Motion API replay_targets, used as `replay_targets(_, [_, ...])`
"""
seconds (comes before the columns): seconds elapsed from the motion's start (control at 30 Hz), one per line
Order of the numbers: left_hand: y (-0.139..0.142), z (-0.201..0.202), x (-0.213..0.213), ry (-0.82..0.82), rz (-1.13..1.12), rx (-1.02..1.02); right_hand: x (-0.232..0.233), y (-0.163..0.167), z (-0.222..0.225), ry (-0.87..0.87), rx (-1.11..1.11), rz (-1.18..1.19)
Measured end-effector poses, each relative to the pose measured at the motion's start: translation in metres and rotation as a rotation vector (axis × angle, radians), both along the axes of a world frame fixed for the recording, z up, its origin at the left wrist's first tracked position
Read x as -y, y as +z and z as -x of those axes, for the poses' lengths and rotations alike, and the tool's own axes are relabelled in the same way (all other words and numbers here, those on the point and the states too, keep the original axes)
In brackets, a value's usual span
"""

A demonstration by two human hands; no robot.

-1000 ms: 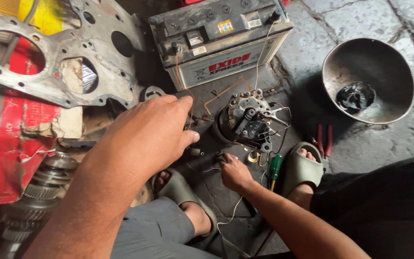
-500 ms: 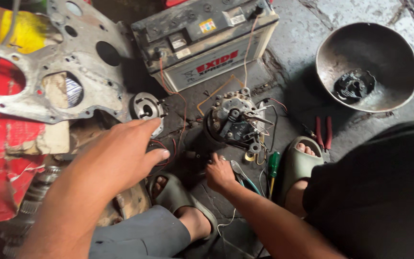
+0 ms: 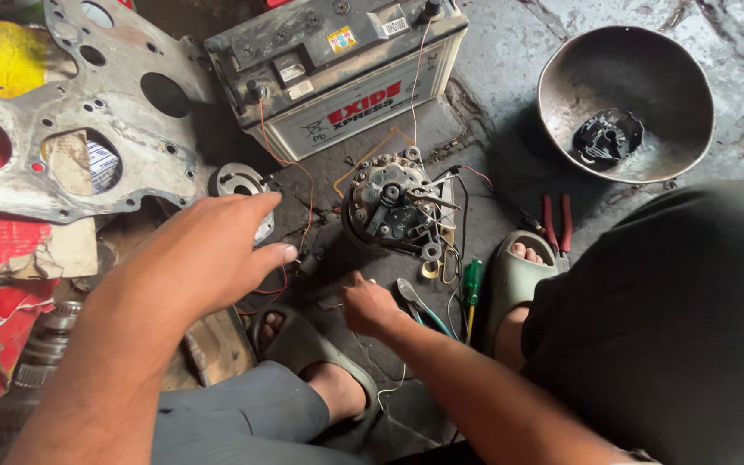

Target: The person sits on the floor and uses a test light connected to a car battery to check continuity on a small electrical component. They repeatedly touch the test light to various terminals on the component, observing the light to diagnose the circuit.

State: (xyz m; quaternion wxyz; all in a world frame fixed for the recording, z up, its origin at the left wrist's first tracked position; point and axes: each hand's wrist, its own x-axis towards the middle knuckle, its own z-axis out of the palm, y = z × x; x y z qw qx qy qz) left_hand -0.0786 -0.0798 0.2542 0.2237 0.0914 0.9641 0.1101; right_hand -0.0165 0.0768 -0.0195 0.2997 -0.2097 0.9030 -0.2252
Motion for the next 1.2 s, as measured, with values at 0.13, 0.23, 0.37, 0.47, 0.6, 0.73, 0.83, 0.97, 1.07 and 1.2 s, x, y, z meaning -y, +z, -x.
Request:
replay_targets(0.13, [0.008,0.002,-0.016,-0.024,0.009,0.017,-0.028,0.010,-0.003,0.037,0.077,-0.039])
replay_targets(0.23, [0.012,0.004,-0.032,-0.056,0.004,0.008,-0.054,0.010,-0.005,-0.001,0.049,-0.022])
replay_targets(0.37, [0.018,0.009,-0.051,-0.107,-0.022,-0.019,-0.102,-0.003,-0.005,-0.362,0.024,0.150])
replay_targets(0.47, [0.021,0.010,-0.062,-0.128,0.002,0.001,-0.133,-0.014,-0.003,-0.658,0.151,0.250])
replay_targets(0.6, [0.022,0.012,-0.069,-0.155,-0.007,-0.008,-0.152,-0.023,-0.023,-0.444,0.167,0.138])
replay_targets(0.73, [0.017,0.014,-0.070,-0.114,0.053,0.029,-0.148,-0.018,-0.049,-0.359,0.463,0.061])
replay_targets(0.83, [0.013,0.013,-0.068,-0.150,0.037,-0.009,-0.152,-0.011,-0.051,-0.360,0.704,0.043])
replay_targets(0.97, [0.007,0.013,-0.061,-0.156,0.025,-0.016,-0.167,-0.005,-0.030,-0.572,0.544,-0.121])
replay_targets(1.07, [0.001,0.012,-0.056,-0.169,-0.014,-0.064,-0.179,-0.001,-0.005,-0.764,0.386,-0.174])
replay_targets(1.2, [-0.008,0.015,-0.051,-0.146,0.052,-0.022,-0.190,0.013,0.030,-0.957,-0.280,-0.066])
